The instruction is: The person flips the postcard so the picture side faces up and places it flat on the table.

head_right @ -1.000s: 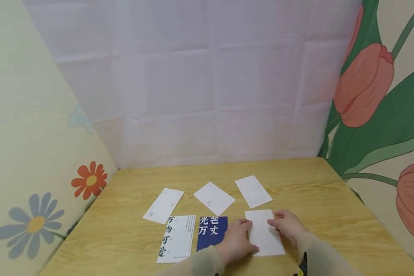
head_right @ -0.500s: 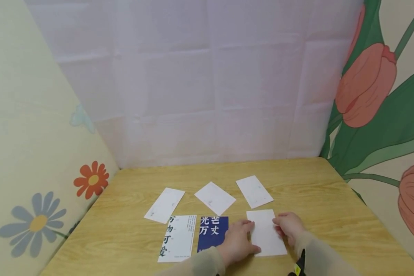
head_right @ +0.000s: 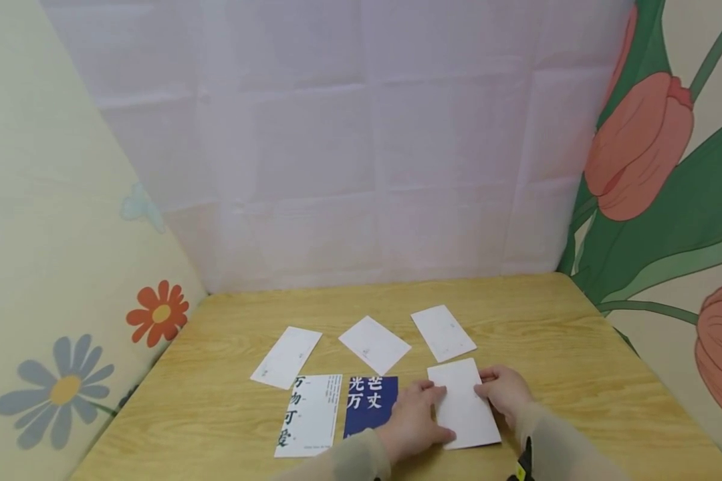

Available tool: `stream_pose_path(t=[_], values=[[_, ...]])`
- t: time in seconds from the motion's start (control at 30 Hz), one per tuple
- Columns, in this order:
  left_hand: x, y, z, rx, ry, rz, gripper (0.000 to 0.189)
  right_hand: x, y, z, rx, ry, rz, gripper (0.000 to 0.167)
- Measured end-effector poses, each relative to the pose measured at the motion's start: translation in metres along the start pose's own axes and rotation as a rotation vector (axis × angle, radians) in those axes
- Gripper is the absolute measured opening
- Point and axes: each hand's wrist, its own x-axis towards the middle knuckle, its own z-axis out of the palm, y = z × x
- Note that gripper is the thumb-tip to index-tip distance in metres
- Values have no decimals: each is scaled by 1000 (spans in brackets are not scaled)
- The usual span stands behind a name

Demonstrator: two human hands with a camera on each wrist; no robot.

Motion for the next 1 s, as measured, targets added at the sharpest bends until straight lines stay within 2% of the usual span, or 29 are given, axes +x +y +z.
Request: stream_pose_path(t=[0.13, 0.27, 0.37, 0.47, 0.5, 0.6, 0.73, 0.87, 1.0], values=[[3, -2, 1, -29, 30, -37, 71, 1, 2, -1, 38, -27, -26, 45], [9, -4, 0, -114, 69, -105, 72, 0, 3, -2, 73, -35, -46, 47], [13, -4, -2, -209, 87, -140, 55, 0, 5, -3, 103, -35, -73, 48], [15, -5, -4, -354, 63, -160, 35, -1, 5, -4, 120, -32, -92, 48], [16, -5, -5, -391, 58, -162, 32, -1, 5, -4, 117, -32, -97, 48], [16, -5, -7, -458, 64, -167, 42, -1, 4, -4, 117, -27, -112, 49], [18, -5, -12, -437, 103, -149, 61, -2, 0, -7, 116, -8, -134, 49], [19, 0, -22, -485, 137, -123, 62, -4, -7, -14, 111, -7, -180, 50], [17, 3, -30, -513, 196, -81, 54, -9, -15, -17, 104, 3, -240, 48]])
